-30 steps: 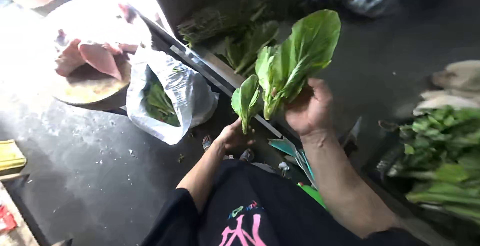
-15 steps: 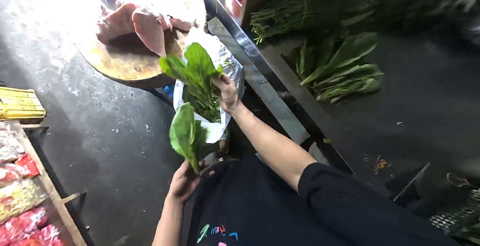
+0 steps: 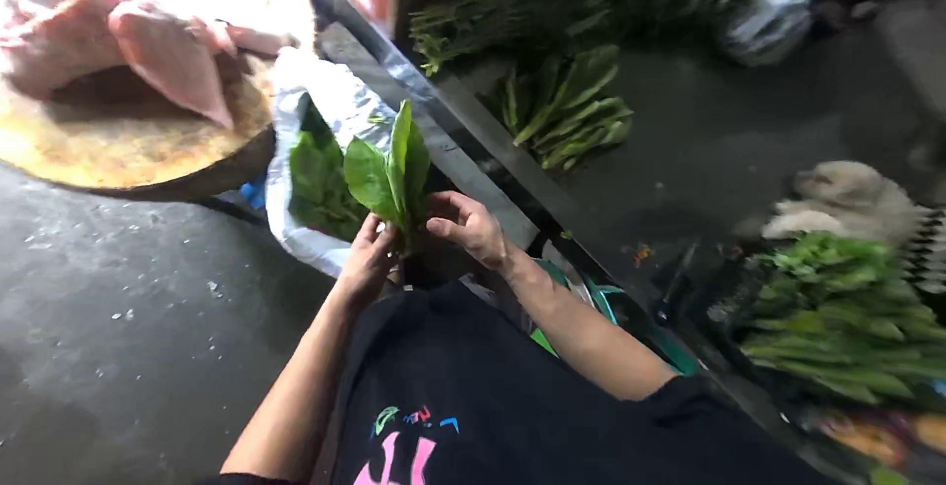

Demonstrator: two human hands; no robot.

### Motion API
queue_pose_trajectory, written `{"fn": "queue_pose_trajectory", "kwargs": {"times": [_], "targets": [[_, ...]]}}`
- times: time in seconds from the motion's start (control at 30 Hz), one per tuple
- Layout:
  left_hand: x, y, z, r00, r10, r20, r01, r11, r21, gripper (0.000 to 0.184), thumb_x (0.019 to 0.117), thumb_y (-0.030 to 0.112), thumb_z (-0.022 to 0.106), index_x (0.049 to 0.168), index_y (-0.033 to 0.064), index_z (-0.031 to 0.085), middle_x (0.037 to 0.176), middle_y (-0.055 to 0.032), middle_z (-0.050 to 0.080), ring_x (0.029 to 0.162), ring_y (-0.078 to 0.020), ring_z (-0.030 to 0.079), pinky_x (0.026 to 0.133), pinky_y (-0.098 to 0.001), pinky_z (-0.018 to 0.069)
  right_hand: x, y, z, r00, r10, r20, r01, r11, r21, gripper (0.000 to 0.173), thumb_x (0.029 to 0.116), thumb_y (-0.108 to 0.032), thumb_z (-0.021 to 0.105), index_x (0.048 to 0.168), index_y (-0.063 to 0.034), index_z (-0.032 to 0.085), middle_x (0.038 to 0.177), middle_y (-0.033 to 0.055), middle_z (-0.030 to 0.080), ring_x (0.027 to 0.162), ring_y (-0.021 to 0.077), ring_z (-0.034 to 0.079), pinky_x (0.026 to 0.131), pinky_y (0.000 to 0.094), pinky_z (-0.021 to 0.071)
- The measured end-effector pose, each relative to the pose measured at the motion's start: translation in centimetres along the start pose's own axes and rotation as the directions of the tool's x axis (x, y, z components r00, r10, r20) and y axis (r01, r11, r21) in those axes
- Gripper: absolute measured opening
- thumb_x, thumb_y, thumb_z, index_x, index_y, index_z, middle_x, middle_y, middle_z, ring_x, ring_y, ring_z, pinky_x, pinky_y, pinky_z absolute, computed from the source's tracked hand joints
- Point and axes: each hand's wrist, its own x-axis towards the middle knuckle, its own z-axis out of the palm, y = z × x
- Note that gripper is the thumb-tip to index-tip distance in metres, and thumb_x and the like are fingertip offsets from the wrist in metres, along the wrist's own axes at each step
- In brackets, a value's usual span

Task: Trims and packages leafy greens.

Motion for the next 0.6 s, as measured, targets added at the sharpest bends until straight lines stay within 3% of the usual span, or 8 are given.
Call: {"fn": "queue_pose_trajectory", "kwargs": {"times": [0.1, 0.27, 0.43, 0.53, 0.6], "targets": [[2.5, 0.0, 3.8, 0.992, -0.013, 0.125, -0.001, 0.993, 0.115, 0.037, 0.1037, 0.024, 0.059, 0.139, 0.0177, 0.049, 0.115, -0.0067, 0.069, 0.097, -0.0203, 0.07, 0.083, -0.0422, 0.0614, -1.9, -0.4, -2.5, 0.967, -0.056, -0.25, 0.022, 0.99, -0.136, 0.052, 0.0903, -0.029, 0.079, 0.134, -0.0055, 0.062, 0.115, 0.0084, 0.073, 0.105, 0.0145, 0.07, 0.095, 0.0385, 0.0594], [4.2, -1.5, 10.2, 0.954, -0.138, 0.265, 0.088, 0.977, 0.193, 0.032, 0.1014, 0.022, 0.064, 0.131, 0.0171, 0.054, 0.113, -0.007, 0.07, 0.097, -0.0217, 0.071, 0.086, -0.0437, 0.0614, -6.1, 2.0, -7.2, 0.868, -0.074, -0.49, 0.099, 0.995, 0.024, 0.029, 0.0926, -0.013, 0.075, 0.119, -0.0007, 0.07, 0.109, 0.0102, 0.074, 0.102, 0.0152, 0.07, 0.094, 0.0371, 0.0591], [3.6, -4.4, 15.9, 0.912, -0.218, 0.347, 0.188, 0.975, 0.118, 0.026, 0.1052, 0.023, 0.055, 0.129, 0.0133, 0.055, 0.115, -0.0096, 0.068, 0.101, -0.0236, 0.069, 0.089, -0.0466, 0.0591, -11.9, 3.8, -11.0, 0.809, -0.038, -0.586, 0.124, 0.986, 0.107, 0.02, 0.0962, -0.011, 0.066, 0.114, -0.0019, 0.071, 0.104, 0.008, 0.072, 0.095, 0.0131, 0.068, 0.087, 0.0347, 0.0582], [2.7, -6.4, 19.0, 0.928, -0.198, 0.314, 0.165, 0.978, 0.129, 0.031, 0.101, 0.017, 0.061, 0.131, 0.0128, 0.053, 0.114, -0.0093, 0.068, 0.098, -0.022, 0.07, 0.085, -0.0429, 0.0605, -14.5, 4.5, -12.9, 0.824, -0.047, -0.564, 0.158, 0.976, 0.15, 0.023, 0.0998, -0.021, 0.062, 0.112, -0.0039, 0.071, 0.099, 0.0057, 0.072, 0.089, 0.0124, 0.068, 0.082, 0.0342, 0.0596], [2.3, -7.7, 20.7, 0.938, -0.17, 0.303, 0.12, 0.977, 0.177, 0.042, 0.0976, 0.011, 0.065, 0.137, 0.0134, 0.051, 0.116, -0.0082, 0.069, 0.098, -0.0208, 0.07, 0.084, -0.0414, 0.0607, -15.7, 4.7, -14.0, 0.832, -0.05, -0.553, 0.162, 0.974, 0.155, 0.03, 0.0982, -0.029, 0.067, 0.116, -0.0051, 0.07, 0.101, 0.0054, 0.073, 0.089, 0.0127, 0.07, 0.081, 0.0347, 0.0606]]}}
